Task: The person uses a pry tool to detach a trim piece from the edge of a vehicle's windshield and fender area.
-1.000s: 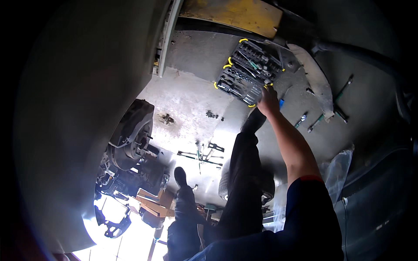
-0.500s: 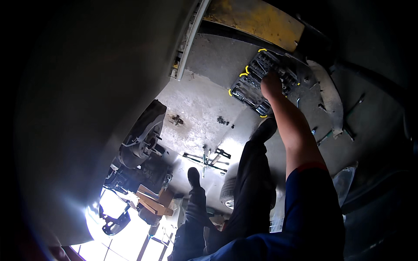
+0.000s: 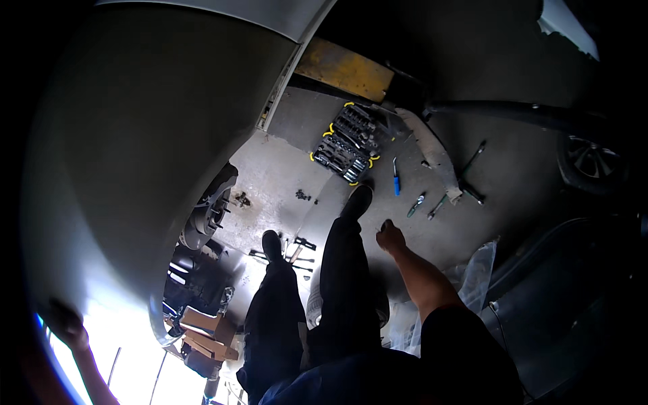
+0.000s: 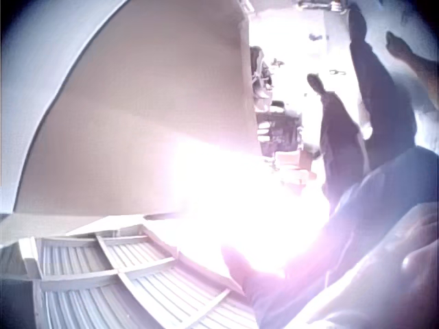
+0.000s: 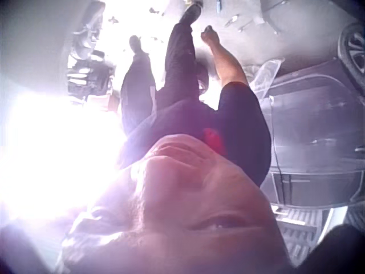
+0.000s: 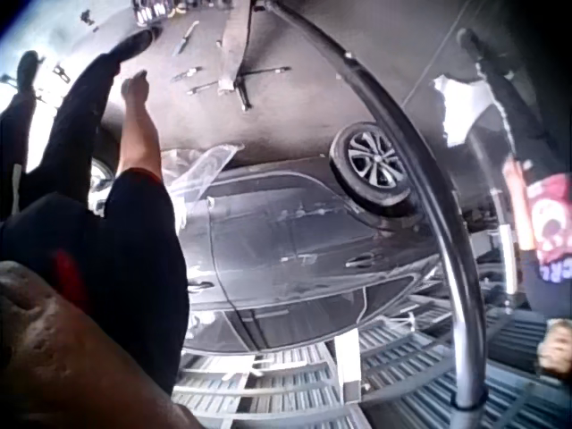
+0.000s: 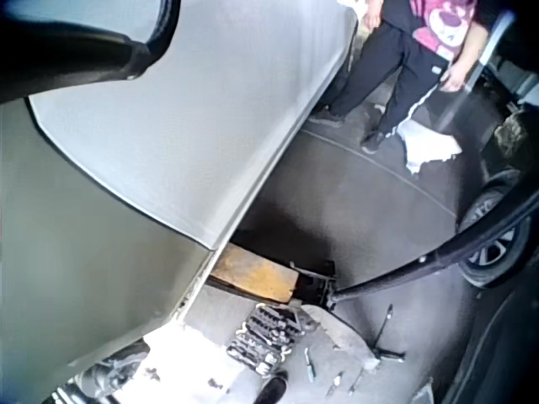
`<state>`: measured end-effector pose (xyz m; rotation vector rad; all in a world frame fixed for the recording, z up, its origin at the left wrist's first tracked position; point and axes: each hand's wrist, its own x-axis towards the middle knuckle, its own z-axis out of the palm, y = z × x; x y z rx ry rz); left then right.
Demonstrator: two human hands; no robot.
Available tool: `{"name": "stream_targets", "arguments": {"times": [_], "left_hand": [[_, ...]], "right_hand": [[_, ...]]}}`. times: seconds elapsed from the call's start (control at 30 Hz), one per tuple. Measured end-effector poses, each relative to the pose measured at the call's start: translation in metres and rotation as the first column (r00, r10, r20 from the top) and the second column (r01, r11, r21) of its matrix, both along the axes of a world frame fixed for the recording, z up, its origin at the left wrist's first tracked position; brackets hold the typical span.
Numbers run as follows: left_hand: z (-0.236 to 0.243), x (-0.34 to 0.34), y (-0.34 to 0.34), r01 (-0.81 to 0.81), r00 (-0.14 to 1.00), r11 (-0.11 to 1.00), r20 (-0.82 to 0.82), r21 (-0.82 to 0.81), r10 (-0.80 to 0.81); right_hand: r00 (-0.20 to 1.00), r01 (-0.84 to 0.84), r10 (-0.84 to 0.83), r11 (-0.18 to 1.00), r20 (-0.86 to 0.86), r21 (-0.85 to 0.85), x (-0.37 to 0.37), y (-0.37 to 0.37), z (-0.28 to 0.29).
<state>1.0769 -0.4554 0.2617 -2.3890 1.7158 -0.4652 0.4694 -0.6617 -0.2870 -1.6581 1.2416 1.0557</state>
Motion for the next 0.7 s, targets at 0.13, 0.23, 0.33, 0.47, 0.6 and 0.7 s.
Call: {"name": "stream_targets", "arguments": {"times": [0.13, 0.23, 0.33, 0.47, 0.6, 0.7], "left_hand": [[0.038, 0.002, -0.007, -0.026, 0.999, 0.995, 0.020, -0.095, 0.028], [0.060, -0.001, -0.025, -0.020, 0.988, 0.998, 0.151, -0.067, 0.030], [0.068, -0.006, -0.025, -0.179, 0.982, 0.972, 0.025, -0.155, 0.185], [0.080, -0.008, -0.007, -0.325, 0.946, 0.929, -0.077, -0.178, 0.316], [0.098, -0.006, -0.004, -0.431, 0.899, 0.896, -0.141, -0.112, 0.415], [0.100, 0.000, -0.011, -0.431, 0.892, 0.891, -0.219, -0.141, 0.396]], "right_hand": [[0.996, -0.084, 0.085, 0.996, 0.038, -0.027, -0.052, -0.014, 0.071], [0.977, -0.062, 0.091, 0.987, 0.192, -0.149, -0.018, -0.052, 0.134], [0.892, 0.158, -0.076, 0.976, 0.446, -0.151, 0.079, -0.107, 0.189], [0.620, 0.368, -0.263, 0.929, 0.739, 0.021, 0.269, -0.185, 0.397], [0.033, 0.374, -0.424, 0.845, 0.905, 0.382, 0.402, -0.219, 0.596], [-0.265, 0.114, -0.397, 0.892, 0.879, 0.437, 0.482, -0.246, 0.685]]}}
